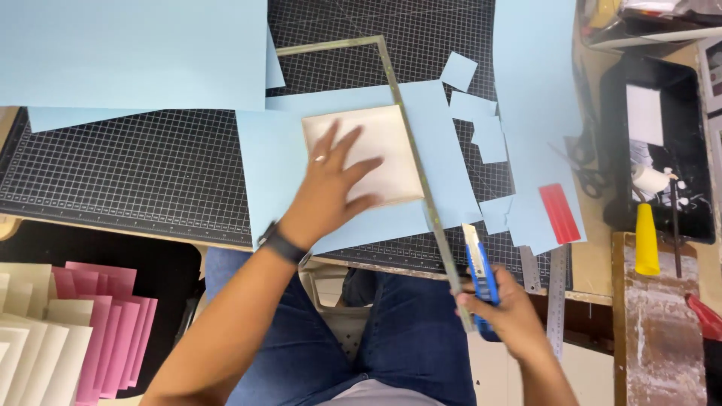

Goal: The person uses a metal ruler and a blue utility knife to trim light blue paper sheets on a black cutting mat. They repeatedly align the ruler, cut along its edge, and remove the trimmed strips, working one sheet at a time.

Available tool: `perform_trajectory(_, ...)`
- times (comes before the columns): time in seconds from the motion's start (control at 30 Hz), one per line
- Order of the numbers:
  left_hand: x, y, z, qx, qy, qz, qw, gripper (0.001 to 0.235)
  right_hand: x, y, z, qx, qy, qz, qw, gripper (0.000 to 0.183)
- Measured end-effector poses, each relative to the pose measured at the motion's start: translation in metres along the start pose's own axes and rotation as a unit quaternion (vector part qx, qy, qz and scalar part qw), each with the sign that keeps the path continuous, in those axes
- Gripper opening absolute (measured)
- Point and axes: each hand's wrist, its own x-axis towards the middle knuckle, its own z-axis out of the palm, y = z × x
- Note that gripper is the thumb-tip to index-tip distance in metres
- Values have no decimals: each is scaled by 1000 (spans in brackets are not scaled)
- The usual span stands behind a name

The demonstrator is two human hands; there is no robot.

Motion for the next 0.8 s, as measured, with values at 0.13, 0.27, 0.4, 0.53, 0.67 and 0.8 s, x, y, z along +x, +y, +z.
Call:
perform_trajectory(0.13,-57,-7,-15,-3,-50,-90,995,61,0,-29,-37,13,-52,6,999,61)
perform_trajectory(0.27,-74,-15,11,-76,-41,-85,993,23,-9,-60,-41,34,-54,1,998,67)
perform_trajectory(0.4,-54,3,47,-47,10,-65,997,20,-19,-73,-7,74,-57,-50,994,67)
perform_trajectory(0.53,-29,13,82,-28,17,-85,996,21,-19,-74,40,87,-93,-84,988,64)
perform_trajectory(0.67,-17,22,61,-180,58,-148,971,39,-19,-57,72,74,-74,-58,993,65)
perform_trajectory(0.8,-32,5,35,-286,84,-185,937,42,-37,-53,93,49,-51,-23,997,66)
